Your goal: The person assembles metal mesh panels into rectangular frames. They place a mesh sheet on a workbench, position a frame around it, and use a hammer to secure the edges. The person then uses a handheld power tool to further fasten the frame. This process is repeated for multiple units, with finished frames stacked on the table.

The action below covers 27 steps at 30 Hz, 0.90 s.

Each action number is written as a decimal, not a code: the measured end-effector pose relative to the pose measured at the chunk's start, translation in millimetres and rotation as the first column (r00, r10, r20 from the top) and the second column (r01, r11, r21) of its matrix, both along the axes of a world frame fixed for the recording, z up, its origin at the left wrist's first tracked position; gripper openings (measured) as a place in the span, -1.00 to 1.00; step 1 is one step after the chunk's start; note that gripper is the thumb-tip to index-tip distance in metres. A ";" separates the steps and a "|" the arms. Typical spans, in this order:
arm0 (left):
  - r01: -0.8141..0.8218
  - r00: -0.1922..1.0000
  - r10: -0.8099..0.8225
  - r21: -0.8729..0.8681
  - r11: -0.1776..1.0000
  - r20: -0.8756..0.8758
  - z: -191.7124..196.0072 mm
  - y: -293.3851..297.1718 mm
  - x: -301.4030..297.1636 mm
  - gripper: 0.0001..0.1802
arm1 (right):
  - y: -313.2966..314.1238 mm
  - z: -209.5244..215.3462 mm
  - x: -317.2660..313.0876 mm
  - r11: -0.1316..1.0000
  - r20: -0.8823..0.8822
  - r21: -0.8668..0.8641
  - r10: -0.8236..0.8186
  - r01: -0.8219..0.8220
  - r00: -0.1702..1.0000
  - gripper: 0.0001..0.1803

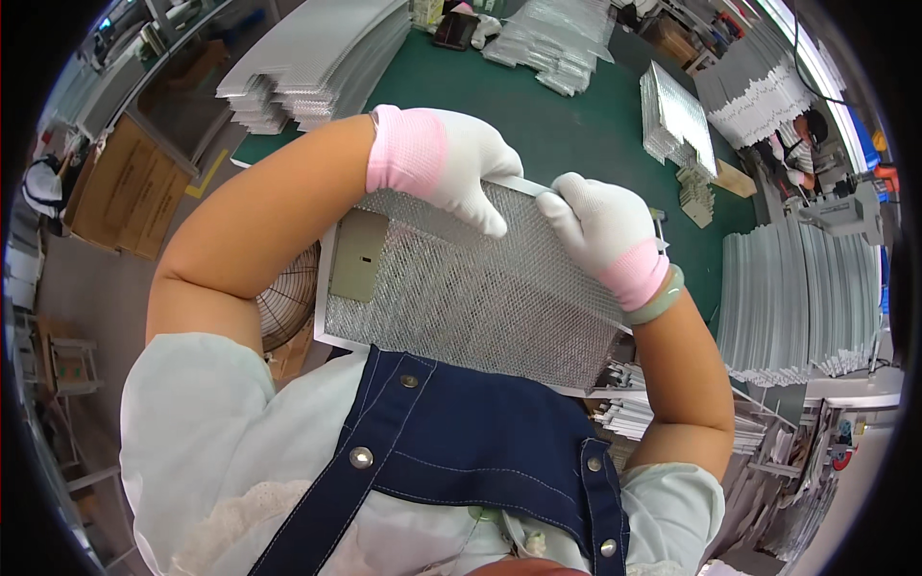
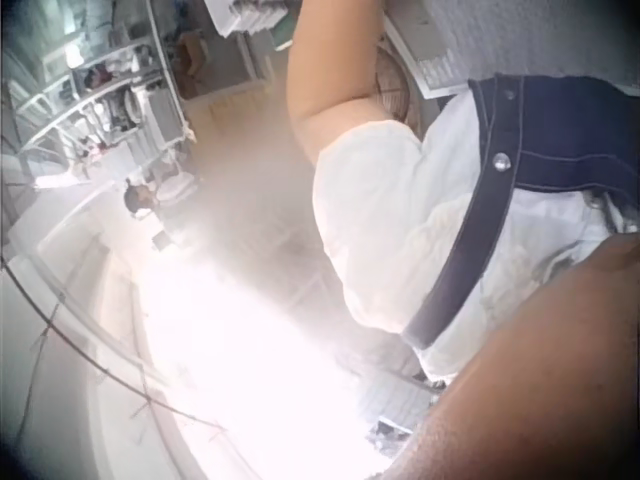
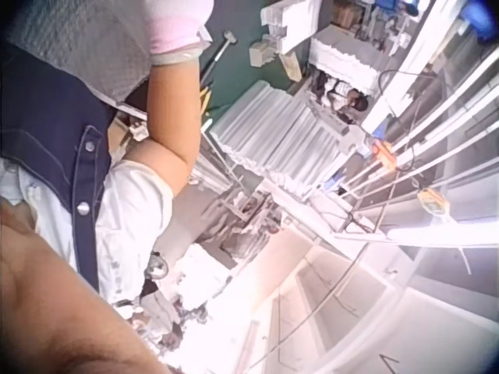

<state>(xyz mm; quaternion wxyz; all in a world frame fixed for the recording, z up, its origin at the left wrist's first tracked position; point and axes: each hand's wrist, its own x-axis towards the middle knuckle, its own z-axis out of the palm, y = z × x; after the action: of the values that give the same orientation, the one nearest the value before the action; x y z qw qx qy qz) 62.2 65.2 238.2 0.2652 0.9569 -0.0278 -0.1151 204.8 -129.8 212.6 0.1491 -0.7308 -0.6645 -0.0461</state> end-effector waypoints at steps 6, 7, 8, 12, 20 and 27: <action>-0.061 0.996 0.051 0.138 0.989 0.075 -2.5 -4.8 -10.2 -0.59 | 8.6 0.8 0.5 0.997 -0.220 -0.081 -0.015 -0.002 0.975 -0.61; -0.046 0.997 0.041 0.078 0.996 0.065 -3.4 -2.4 -8.5 -0.61 | 9.9 4.2 1.3 0.992 -0.305 -0.128 -0.036 -0.004 0.952 -0.62; -0.031 0.998 0.030 0.017 0.999 0.056 -3.7 2.6 -4.7 -0.62 | 12.0 10.4 2.0 0.985 -0.387 -0.175 -0.061 -0.009 0.920 -0.63; 0.024 0.994 -0.025 -0.007 1.000 -0.107 7.9 -4.0 17.3 -0.61 | 14.8 23.7 -2.3 0.960 -0.528 -0.278 -0.147 -0.007 0.837 -0.67; 0.064 0.997 -0.064 -0.001 0.998 -0.051 2.6 -8.2 11.7 -0.62 | -4.2 13.6 -0.1 0.995 0.108 0.025 0.089 -0.092 0.990 -0.65; -0.003 0.984 -0.019 0.122 0.993 0.179 -1.2 -22.0 -6.1 -0.66 | -11.8 0.7 7.2 0.993 0.249 0.067 0.076 -0.095 0.965 -0.62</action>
<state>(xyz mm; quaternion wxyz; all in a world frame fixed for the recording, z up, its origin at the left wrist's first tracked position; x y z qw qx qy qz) 56.0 43.2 236.9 0.2022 0.9777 -0.0484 -0.0308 212.0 -141.6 213.3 0.0956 -0.6837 -0.7064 -0.1559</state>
